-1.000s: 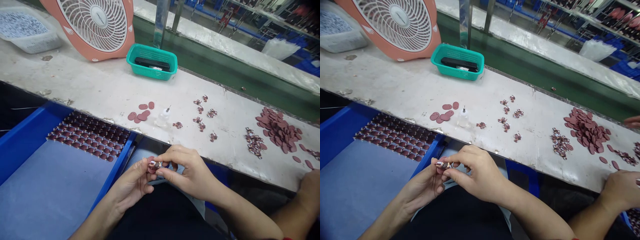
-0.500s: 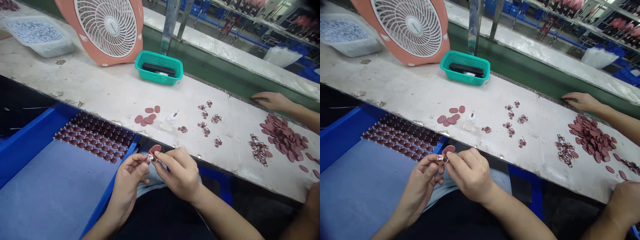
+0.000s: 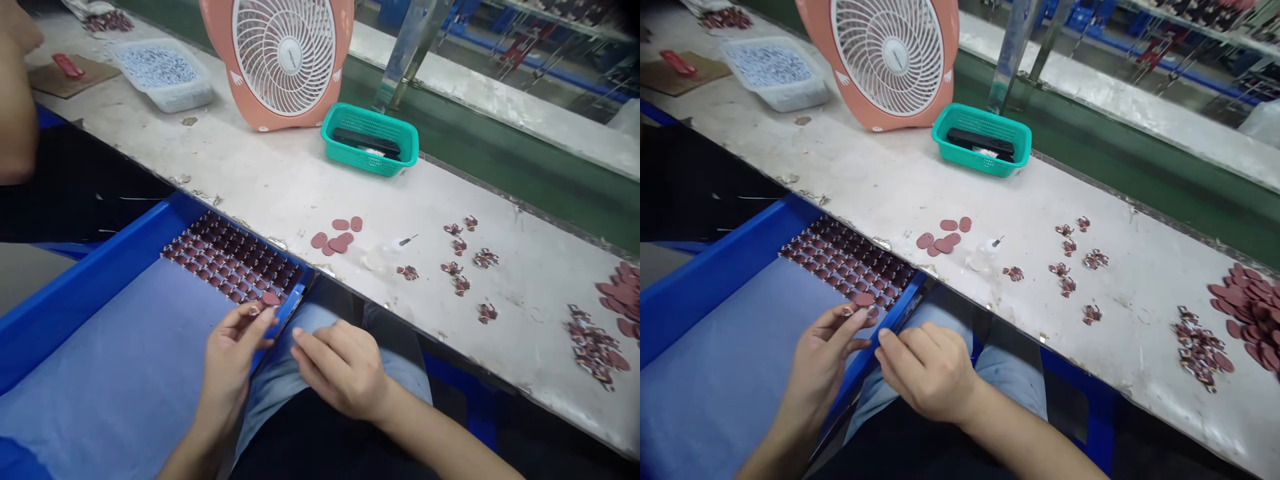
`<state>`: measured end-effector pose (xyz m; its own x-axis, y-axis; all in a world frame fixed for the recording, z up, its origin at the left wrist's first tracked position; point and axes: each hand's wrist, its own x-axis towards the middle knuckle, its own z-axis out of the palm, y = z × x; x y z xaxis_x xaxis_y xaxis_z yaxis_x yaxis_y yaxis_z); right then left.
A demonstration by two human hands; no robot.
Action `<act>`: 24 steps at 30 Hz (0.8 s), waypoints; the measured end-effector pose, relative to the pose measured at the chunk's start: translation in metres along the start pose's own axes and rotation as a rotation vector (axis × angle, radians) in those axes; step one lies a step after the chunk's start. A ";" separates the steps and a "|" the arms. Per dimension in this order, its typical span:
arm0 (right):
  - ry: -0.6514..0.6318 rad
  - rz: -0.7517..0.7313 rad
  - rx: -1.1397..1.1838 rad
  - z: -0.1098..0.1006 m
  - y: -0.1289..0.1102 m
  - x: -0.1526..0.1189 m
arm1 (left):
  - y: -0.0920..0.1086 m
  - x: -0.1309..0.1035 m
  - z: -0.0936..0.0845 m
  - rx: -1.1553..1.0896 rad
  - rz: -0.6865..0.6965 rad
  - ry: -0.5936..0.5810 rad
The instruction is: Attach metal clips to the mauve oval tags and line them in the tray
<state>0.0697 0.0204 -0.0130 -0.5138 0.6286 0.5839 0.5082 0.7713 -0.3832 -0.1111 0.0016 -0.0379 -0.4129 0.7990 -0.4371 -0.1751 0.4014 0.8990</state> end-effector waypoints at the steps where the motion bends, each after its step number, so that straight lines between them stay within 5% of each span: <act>1: -0.014 -0.010 0.016 -0.003 0.000 -0.004 | -0.006 0.009 -0.013 0.151 0.034 0.030; 4: -0.031 0.021 0.012 -0.010 0.004 -0.017 | -0.030 0.036 -0.047 0.542 0.080 0.059; 7: -0.035 0.074 -0.025 -0.011 0.013 -0.029 | -0.054 0.057 -0.062 0.757 0.060 -0.007; 13: -0.043 0.126 -0.044 -0.010 0.018 -0.036 | -0.080 0.075 -0.053 1.084 0.010 -0.154; 24: -0.019 0.166 -0.066 -0.015 0.023 -0.036 | -0.084 0.081 -0.041 1.297 0.041 -0.269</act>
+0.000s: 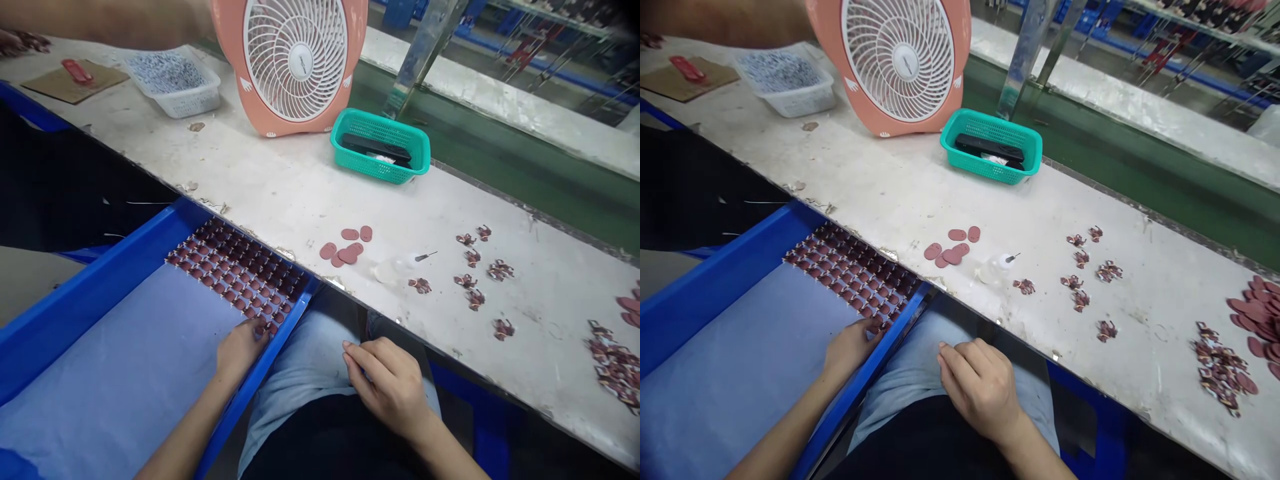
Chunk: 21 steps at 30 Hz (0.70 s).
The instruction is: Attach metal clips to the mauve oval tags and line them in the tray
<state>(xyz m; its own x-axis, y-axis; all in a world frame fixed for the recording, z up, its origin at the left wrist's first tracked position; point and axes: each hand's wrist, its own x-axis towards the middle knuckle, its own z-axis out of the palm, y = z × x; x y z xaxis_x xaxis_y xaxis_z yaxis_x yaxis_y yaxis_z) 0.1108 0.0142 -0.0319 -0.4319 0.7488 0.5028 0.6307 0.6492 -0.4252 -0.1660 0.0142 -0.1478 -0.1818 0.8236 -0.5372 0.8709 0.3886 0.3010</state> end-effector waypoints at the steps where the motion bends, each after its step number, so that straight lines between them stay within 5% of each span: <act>1: 0.003 0.003 0.000 0.000 0.001 0.000 | 0.001 0.000 0.000 0.008 0.001 0.000; 9: 0.011 0.027 -0.011 -0.004 0.007 -0.004 | 0.003 0.001 -0.002 -0.011 0.006 0.030; 15: 0.213 0.162 -0.088 -0.017 0.025 -0.005 | 0.024 -0.026 -0.042 -0.075 0.043 0.268; 17: 0.334 0.284 -0.137 -0.020 0.033 0.002 | 0.046 -0.028 -0.060 -0.130 0.198 0.472; 19: 0.341 0.415 -0.152 -0.018 0.040 0.013 | 0.072 -0.021 -0.078 -0.185 0.545 0.729; 21: 0.262 0.495 -0.121 -0.013 0.046 0.026 | 0.096 -0.008 -0.091 -0.139 0.842 0.785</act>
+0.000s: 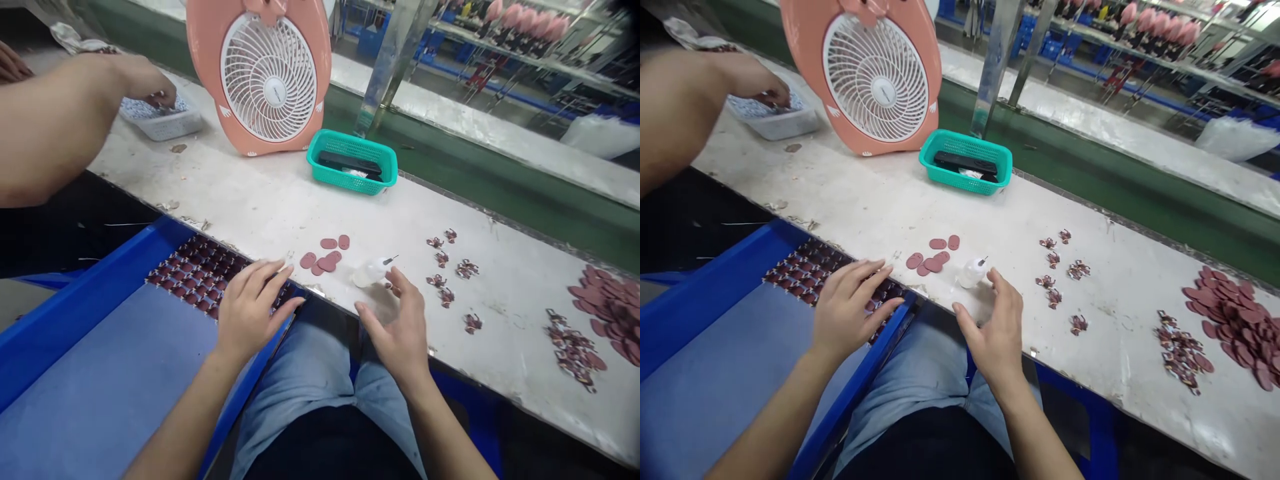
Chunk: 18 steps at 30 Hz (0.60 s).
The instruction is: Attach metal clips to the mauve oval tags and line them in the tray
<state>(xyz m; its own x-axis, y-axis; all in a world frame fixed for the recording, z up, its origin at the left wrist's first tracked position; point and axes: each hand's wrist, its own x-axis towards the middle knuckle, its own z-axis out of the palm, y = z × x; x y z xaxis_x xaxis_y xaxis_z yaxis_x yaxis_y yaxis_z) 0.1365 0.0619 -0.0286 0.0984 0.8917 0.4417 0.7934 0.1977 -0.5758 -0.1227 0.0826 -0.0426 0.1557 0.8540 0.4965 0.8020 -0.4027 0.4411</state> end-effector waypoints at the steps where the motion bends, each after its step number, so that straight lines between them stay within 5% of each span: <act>1: -0.040 0.023 0.017 0.005 -0.001 0.006 | 0.000 0.012 0.004 -0.014 0.087 -0.047; 4: -0.102 0.109 0.159 0.015 -0.005 0.021 | -0.008 0.027 0.015 -0.087 0.165 -0.161; 9: -0.121 0.213 0.395 0.014 -0.010 0.021 | -0.009 -0.001 0.017 -0.171 0.084 -0.004; 14: -0.406 0.313 0.725 0.005 -0.030 -0.006 | 0.031 -0.035 0.009 -0.207 0.146 0.167; 18: -0.614 0.727 1.207 -0.004 -0.050 -0.020 | 0.061 -0.044 0.014 -0.425 0.371 0.343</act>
<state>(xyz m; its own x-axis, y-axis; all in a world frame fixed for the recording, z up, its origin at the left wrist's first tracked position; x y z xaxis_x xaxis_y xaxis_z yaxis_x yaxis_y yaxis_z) 0.0969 0.0328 -0.0056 -0.2586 0.9037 -0.3414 -0.2892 -0.4096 -0.8652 -0.0723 0.0250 -0.0485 0.1291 0.5087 0.8512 0.4220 -0.8050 0.4170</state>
